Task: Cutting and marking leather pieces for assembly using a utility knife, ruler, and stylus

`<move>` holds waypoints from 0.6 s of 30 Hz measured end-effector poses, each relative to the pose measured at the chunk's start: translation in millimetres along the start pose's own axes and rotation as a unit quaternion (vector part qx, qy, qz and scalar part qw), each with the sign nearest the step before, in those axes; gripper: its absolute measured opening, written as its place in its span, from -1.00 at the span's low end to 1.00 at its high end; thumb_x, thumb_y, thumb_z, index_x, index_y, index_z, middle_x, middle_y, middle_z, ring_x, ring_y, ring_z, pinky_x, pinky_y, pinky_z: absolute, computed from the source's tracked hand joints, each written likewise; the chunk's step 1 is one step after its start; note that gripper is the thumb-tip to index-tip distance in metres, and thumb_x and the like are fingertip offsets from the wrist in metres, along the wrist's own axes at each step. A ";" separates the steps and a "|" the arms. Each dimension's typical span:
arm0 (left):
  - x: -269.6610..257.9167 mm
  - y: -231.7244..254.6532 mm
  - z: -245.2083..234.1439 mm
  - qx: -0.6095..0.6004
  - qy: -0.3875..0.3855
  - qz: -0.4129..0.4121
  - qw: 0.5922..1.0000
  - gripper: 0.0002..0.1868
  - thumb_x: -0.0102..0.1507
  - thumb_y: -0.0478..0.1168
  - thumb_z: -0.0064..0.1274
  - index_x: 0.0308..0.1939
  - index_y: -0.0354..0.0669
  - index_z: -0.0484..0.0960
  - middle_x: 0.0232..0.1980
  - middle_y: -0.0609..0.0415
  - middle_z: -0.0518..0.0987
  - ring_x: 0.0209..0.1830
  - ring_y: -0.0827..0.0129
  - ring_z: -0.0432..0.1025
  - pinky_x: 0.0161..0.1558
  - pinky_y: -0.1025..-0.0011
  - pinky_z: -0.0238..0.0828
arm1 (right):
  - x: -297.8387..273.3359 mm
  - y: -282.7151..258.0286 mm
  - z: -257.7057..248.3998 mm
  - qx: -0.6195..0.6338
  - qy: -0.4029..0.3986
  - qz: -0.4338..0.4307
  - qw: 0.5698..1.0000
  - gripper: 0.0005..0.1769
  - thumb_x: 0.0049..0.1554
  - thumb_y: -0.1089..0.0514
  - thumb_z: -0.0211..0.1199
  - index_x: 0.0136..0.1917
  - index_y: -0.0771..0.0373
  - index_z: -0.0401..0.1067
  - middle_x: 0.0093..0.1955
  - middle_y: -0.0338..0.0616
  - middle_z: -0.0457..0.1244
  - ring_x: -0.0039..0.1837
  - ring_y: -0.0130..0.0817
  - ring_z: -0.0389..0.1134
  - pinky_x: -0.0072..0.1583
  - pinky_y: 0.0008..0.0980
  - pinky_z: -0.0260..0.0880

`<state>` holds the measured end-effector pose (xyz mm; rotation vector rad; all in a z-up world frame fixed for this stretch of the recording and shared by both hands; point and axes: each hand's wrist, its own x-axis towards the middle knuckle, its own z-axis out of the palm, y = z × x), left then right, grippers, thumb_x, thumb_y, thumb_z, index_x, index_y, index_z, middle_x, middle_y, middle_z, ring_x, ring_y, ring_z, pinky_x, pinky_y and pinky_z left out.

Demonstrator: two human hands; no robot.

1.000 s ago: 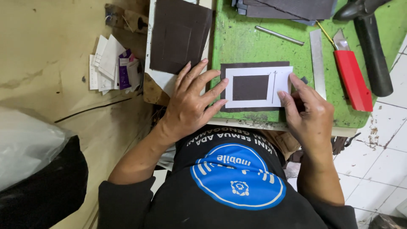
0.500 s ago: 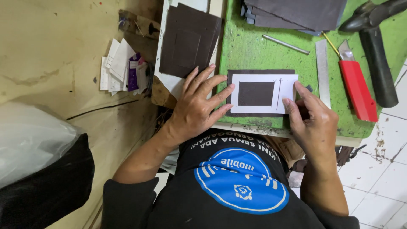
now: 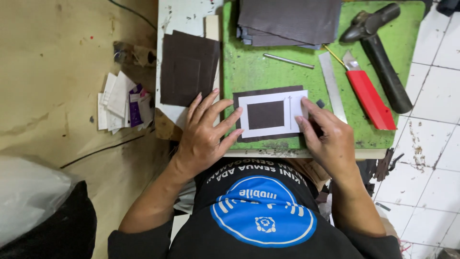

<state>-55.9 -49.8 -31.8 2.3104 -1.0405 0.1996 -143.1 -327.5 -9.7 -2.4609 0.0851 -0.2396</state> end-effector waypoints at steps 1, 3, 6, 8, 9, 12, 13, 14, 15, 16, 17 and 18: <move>0.0 -0.1 0.1 -0.001 0.001 -0.001 1.000 -0.60 0.32 0.03 0.21 0.18 0.00 0.69 0.23 -0.02 0.54 0.42 -0.12 0.33 0.44 -0.12 0.07 | -0.7 1.5 1.2 0.006 -0.001 0.005 1.000 -0.65 0.21 0.24 0.42 0.27 0.32 0.57 0.07 0.13 0.44 0.07 0.16 0.47 0.01 -0.01 0.48; -0.3 -0.4 0.8 -0.003 0.002 0.001 1.000 -0.60 0.32 0.03 0.21 0.18 0.00 0.70 0.23 -0.02 0.55 0.41 -0.13 0.33 0.43 -0.12 0.07 | 0.1 -0.4 0.4 0.011 0.000 0.012 1.000 -0.65 0.21 0.24 0.42 0.26 0.32 0.57 0.06 0.12 0.44 0.07 0.16 0.48 0.01 -0.01 0.49; -0.6 -0.3 1.0 -0.001 0.002 0.002 1.000 -0.61 0.32 0.02 0.21 0.17 -0.01 0.70 0.23 -0.02 0.55 0.41 -0.13 0.33 0.44 -0.12 0.07 | 4.3 -8.7 -3.7 0.007 -0.002 0.015 1.000 -0.65 0.21 0.21 0.42 0.26 0.27 0.58 0.03 0.07 0.45 0.06 0.10 0.48 0.00 -0.05 0.49; -0.1 0.8 -0.2 0.013 -0.009 -0.003 1.000 -0.61 0.32 0.03 0.19 0.16 0.00 0.71 0.24 -0.01 0.55 0.43 -0.13 0.32 0.44 -0.14 0.05 | 6.6 -11.4 -5.0 -0.003 -0.009 0.016 1.000 -0.66 0.23 0.18 0.40 0.27 0.24 0.59 -0.05 0.07 0.44 -0.02 0.06 0.49 -0.07 -0.11 0.48; 1.1 2.6 -1.3 0.013 -0.009 -0.001 1.000 -0.61 0.32 0.03 0.19 0.16 0.00 0.71 0.24 -0.01 0.55 0.43 -0.13 0.32 0.44 -0.14 0.05 | 6.9 -11.5 -5.5 -0.003 -0.007 0.017 1.000 -0.66 0.23 0.18 0.40 0.27 0.24 0.59 -0.05 0.07 0.44 -0.02 0.06 0.49 -0.07 -0.11 0.48; 5.6 9.3 -3.7 0.024 -0.012 -0.002 1.000 -0.62 0.31 0.01 0.21 0.13 -0.06 0.72 0.23 -0.05 0.54 0.44 -0.19 0.29 0.42 -0.22 0.03 | 8.5 -13.1 -7.8 -0.003 -0.019 0.032 0.999 -0.68 0.24 0.18 0.38 0.25 0.26 0.60 -0.13 0.07 0.44 -0.13 0.01 0.49 -0.14 -0.18 0.46; 7.3 12.5 -4.0 0.038 -0.014 -0.003 0.999 -0.62 0.29 0.01 0.24 0.09 -0.10 0.74 0.24 -0.09 0.53 0.46 -0.22 0.25 0.43 -0.24 -0.02 | 9.5 -14.5 -9.2 -0.015 -0.036 0.036 0.999 -0.68 0.26 0.17 0.35 0.26 0.28 0.60 -0.18 0.08 0.42 -0.18 -0.03 0.48 -0.18 -0.19 0.45; 8.7 15.6 -4.3 0.052 -0.016 -0.003 0.998 -0.61 0.26 0.00 0.26 0.05 -0.15 0.75 0.25 -0.13 0.53 0.47 -0.25 0.21 0.45 -0.27 -0.08 | 10.5 -16.0 -10.3 -0.026 -0.054 0.040 0.997 -0.68 0.28 0.16 0.32 0.27 0.30 0.59 -0.23 0.10 0.41 -0.23 -0.06 0.46 -0.22 -0.20 0.45; 12.1 21.4 -2.5 0.053 -0.015 -0.002 0.998 -0.61 0.26 0.00 0.26 0.05 -0.15 0.75 0.25 -0.13 0.53 0.47 -0.25 0.21 0.45 -0.27 -0.08 | 10.9 -16.0 -10.8 -0.026 -0.053 0.039 0.997 -0.68 0.28 0.16 0.32 0.27 0.30 0.59 -0.23 0.10 0.41 -0.23 -0.06 0.46 -0.22 -0.20 0.45; 15.2 27.0 -0.8 0.056 -0.020 -0.003 0.998 -0.56 0.26 0.02 0.27 0.05 -0.24 0.73 0.26 -0.18 0.52 0.49 -0.26 0.20 0.46 -0.26 -0.09 | 11.1 -16.2 -11.0 -0.043 -0.067 0.038 0.996 -0.68 0.29 0.16 0.31 0.28 0.30 0.58 -0.26 0.08 0.40 -0.27 -0.10 0.44 -0.25 -0.23 0.43; 18.0 32.8 0.8 0.059 -0.024 -0.005 0.998 -0.50 0.26 0.04 0.28 0.04 -0.33 0.70 0.27 -0.22 0.51 0.50 -0.26 0.18 0.47 -0.26 -0.10 | 11.8 -16.5 -11.3 -0.060 -0.082 0.036 0.994 -0.68 0.30 0.16 0.30 0.28 0.31 0.58 -0.30 0.07 0.39 -0.31 -0.14 0.42 -0.27 -0.26 0.41; 17.7 36.7 16.2 0.060 -0.022 -0.006 0.998 -0.50 0.26 0.04 0.28 0.04 -0.33 0.70 0.27 -0.22 0.51 0.50 -0.26 0.18 0.47 -0.26 -0.10 | 11.2 -17.8 -12.7 -0.060 -0.082 0.035 0.994 -0.68 0.30 0.16 0.30 0.28 0.31 0.58 -0.30 0.07 0.39 -0.31 -0.14 0.42 -0.27 -0.26 0.41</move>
